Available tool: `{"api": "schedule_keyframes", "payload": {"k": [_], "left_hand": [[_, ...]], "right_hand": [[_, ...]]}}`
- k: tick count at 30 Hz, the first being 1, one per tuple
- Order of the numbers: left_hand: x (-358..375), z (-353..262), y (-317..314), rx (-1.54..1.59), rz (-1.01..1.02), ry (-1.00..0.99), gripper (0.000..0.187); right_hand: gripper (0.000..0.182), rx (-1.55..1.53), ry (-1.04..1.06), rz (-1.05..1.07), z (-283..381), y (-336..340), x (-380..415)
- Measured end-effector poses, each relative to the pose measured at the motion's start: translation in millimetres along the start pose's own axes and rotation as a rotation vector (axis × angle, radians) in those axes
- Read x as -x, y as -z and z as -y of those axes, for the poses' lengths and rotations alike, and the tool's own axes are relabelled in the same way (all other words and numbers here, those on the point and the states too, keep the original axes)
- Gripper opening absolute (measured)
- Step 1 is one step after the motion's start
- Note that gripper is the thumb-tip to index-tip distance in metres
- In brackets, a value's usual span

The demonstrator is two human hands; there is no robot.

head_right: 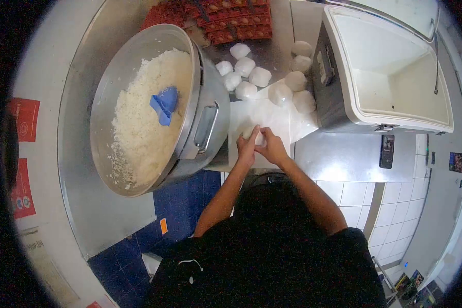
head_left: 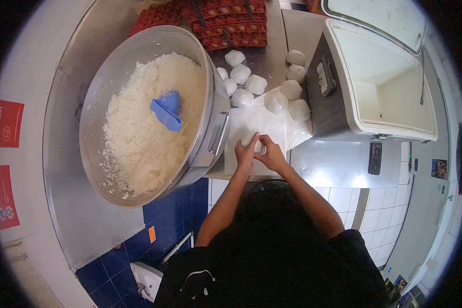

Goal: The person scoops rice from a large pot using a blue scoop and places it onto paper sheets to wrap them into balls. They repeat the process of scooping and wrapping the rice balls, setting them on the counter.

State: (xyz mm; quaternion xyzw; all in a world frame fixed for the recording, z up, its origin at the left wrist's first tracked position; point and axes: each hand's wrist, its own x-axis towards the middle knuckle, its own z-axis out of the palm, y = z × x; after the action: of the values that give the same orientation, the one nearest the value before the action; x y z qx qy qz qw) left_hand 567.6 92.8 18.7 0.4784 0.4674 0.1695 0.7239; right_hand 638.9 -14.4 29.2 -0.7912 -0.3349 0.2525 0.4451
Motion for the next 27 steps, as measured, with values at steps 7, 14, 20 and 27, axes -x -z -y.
{"api": "schedule_keyframes", "payload": {"k": [7, 14, 20, 27], "left_hand": [[3.1, -13.9, 0.0, 0.112, 0.112, 0.181, 0.075], [-23.6, -6.1, 8.3, 0.229, 0.208, 0.094, 0.071], [14.8, 17.1, 101.8, -0.697, 0.258, -0.264, 0.056], [69.3, 1.5, 145.5, -1.389, 0.421, -0.665, 0.066]], "right_hand": [[0.075, 0.022, -0.144, 0.186, 20.4, 32.1, -7.3], [0.078, -0.533, -0.099, 0.068, -12.4, 4.7, -29.3], [0.089, -0.137, -0.315, -0.041, 24.3, -7.9, -107.9], [0.055, 0.021, -0.194, -0.146, 44.8, -28.9, -120.6]]}}
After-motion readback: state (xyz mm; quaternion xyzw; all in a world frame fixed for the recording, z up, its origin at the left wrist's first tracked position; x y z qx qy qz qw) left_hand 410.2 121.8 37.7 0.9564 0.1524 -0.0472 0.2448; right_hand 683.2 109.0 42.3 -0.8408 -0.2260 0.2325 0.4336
